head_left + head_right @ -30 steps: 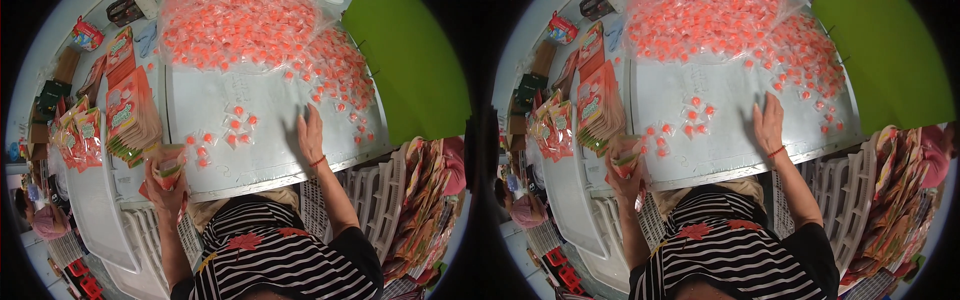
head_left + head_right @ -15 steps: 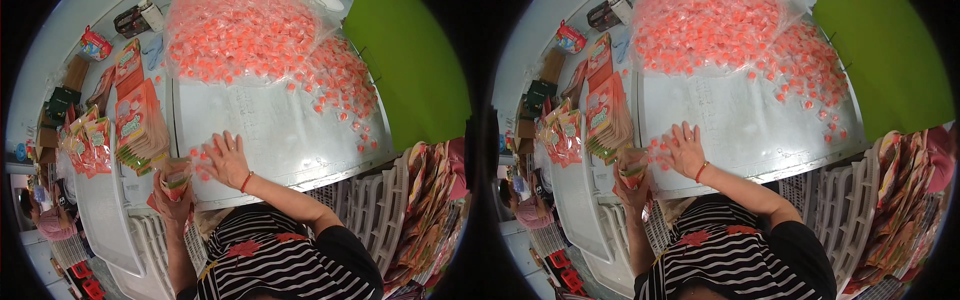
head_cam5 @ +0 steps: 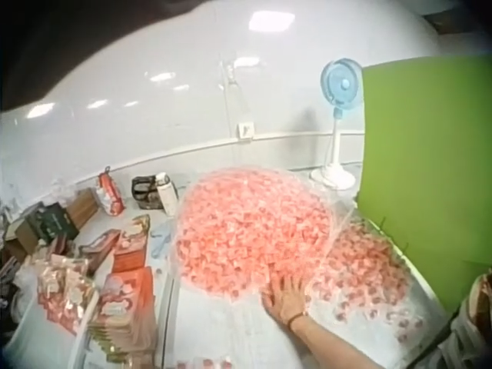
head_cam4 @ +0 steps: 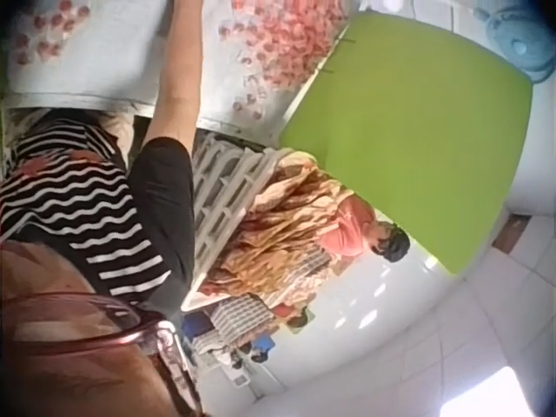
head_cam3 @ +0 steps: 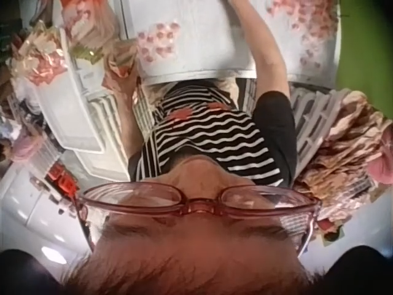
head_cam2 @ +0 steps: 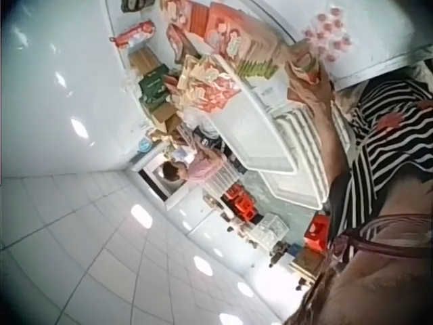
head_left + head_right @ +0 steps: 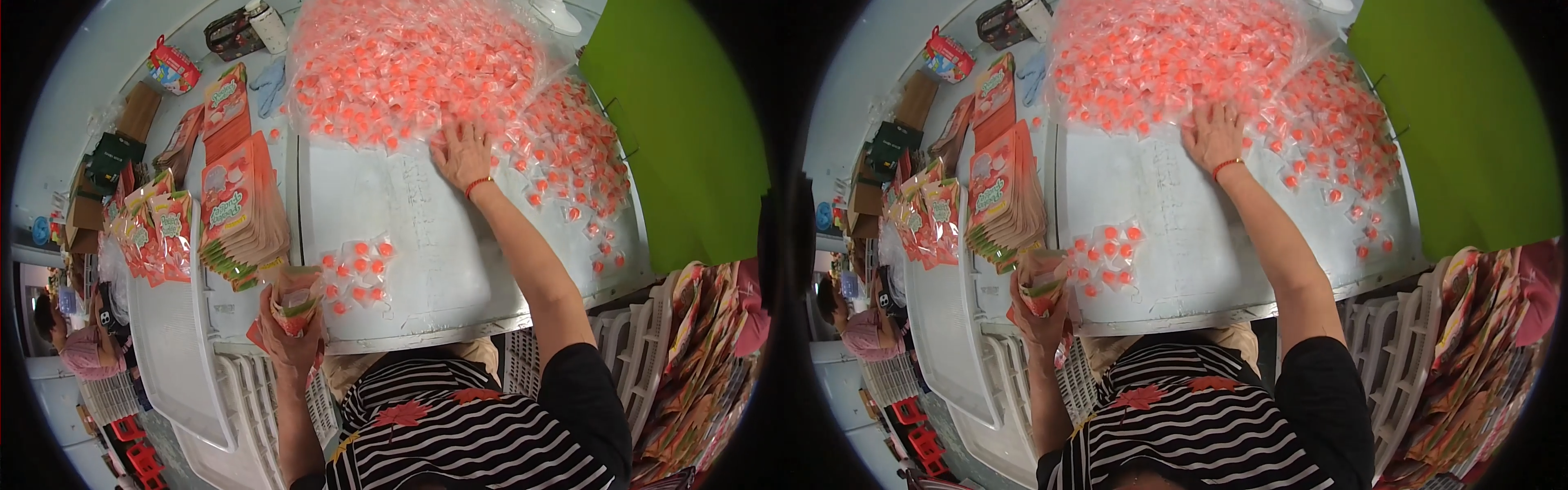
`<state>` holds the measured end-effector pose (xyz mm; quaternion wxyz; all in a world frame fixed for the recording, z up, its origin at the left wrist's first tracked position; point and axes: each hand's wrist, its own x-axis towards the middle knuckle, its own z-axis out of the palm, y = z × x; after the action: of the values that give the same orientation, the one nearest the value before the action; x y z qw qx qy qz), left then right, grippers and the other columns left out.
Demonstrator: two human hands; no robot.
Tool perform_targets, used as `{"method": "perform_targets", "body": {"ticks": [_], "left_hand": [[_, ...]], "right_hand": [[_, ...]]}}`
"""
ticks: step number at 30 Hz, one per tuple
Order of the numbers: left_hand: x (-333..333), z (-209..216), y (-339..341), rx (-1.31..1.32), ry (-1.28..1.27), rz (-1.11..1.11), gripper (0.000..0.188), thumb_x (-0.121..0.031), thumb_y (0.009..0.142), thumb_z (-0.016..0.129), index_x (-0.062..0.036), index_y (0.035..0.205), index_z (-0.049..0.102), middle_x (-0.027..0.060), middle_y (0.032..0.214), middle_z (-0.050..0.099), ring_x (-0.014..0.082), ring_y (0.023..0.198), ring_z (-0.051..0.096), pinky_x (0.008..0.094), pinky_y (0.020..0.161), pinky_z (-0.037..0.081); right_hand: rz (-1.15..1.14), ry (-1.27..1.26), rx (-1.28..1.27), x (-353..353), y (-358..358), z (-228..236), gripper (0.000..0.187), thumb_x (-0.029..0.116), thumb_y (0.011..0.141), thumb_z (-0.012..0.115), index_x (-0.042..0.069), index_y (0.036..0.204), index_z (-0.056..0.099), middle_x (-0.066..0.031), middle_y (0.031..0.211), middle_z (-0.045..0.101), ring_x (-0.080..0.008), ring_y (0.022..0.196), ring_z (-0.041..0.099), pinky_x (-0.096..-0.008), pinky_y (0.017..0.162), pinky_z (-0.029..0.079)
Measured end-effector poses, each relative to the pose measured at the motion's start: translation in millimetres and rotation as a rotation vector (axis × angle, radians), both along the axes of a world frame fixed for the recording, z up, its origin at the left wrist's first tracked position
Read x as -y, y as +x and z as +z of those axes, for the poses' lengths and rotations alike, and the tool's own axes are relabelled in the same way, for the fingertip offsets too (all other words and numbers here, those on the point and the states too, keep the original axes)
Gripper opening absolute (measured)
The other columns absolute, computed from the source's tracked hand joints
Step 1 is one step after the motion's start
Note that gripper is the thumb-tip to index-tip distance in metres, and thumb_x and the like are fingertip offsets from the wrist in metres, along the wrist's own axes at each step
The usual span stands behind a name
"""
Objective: Manually counting and packing small individually wrapped candies into plastic bags.
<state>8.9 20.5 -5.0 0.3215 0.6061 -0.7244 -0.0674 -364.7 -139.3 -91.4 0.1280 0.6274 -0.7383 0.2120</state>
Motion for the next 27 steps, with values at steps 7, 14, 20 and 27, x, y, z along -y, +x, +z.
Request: {"method": "perform_targets", "body": {"ticks": [7, 14, 20, 27], "left_hand": [[8.4, 1.2, -11.8, -0.056, 0.058, -0.042, 0.08, -0.016, 0.065, 0.082, -0.0048, 0.132, 0.041, 0.0156, 0.119, 0.056, 0.0359, 0.107, 0.054, 0.0433, 0.093, 0.041], [1.2, -8.8, -0.3, -0.074, 0.049, -0.037, 0.082, -0.016, 0.064, 0.082, -0.0038, 0.133, 0.04, 0.0158, 0.12, 0.055, 0.0363, 0.107, 0.054, 0.043, 0.092, 0.042], [-1.5, -11.4, 4.2, -0.068, 0.039, -0.034, 0.084, -0.015, 0.063, 0.082, -0.0032, 0.134, 0.039, 0.0163, 0.121, 0.054, 0.0366, 0.107, 0.053, 0.0426, 0.093, 0.042], [0.3, -8.5, 0.3, -0.077, 0.066, -0.032, 0.083, -0.016, 0.063, 0.082, -0.0029, 0.133, 0.039, 0.0166, 0.12, 0.055, 0.0368, 0.106, 0.055, 0.0424, 0.092, 0.043]], "right_hand": [[0.219, -0.086, 0.022, -58.7, 20.1, -0.5, 0.048, 0.038, 0.084, 0.062, 0.008, 0.121, 0.054, -0.0192, 0.126, 0.049, -0.0365, 0.119, 0.044, -0.0519, 0.1, 0.032], [0.397, 0.003, 0.184, -80.8, -28.4, 1.9, 0.042, 0.011, 0.081, 0.063, 0.002, 0.121, 0.052, -0.0153, 0.125, 0.052, -0.0348, 0.119, 0.046, -0.0446, 0.101, 0.036], [0.565, 0.009, 0.259, -105.7, -14.3, 12.1, 0.047, -0.001, 0.074, 0.059, 0.002, 0.12, 0.049, -0.0163, 0.122, 0.052, -0.0361, 0.117, 0.047, -0.0413, 0.101, 0.038], [0.428, 0.277, 0.993, -128.5, -21.4, 26.4, 0.051, 0.008, 0.084, 0.046, 0.004, 0.134, 0.038, -0.0137, 0.136, 0.044, -0.0298, 0.125, 0.044, -0.039, 0.106, 0.034]]}}
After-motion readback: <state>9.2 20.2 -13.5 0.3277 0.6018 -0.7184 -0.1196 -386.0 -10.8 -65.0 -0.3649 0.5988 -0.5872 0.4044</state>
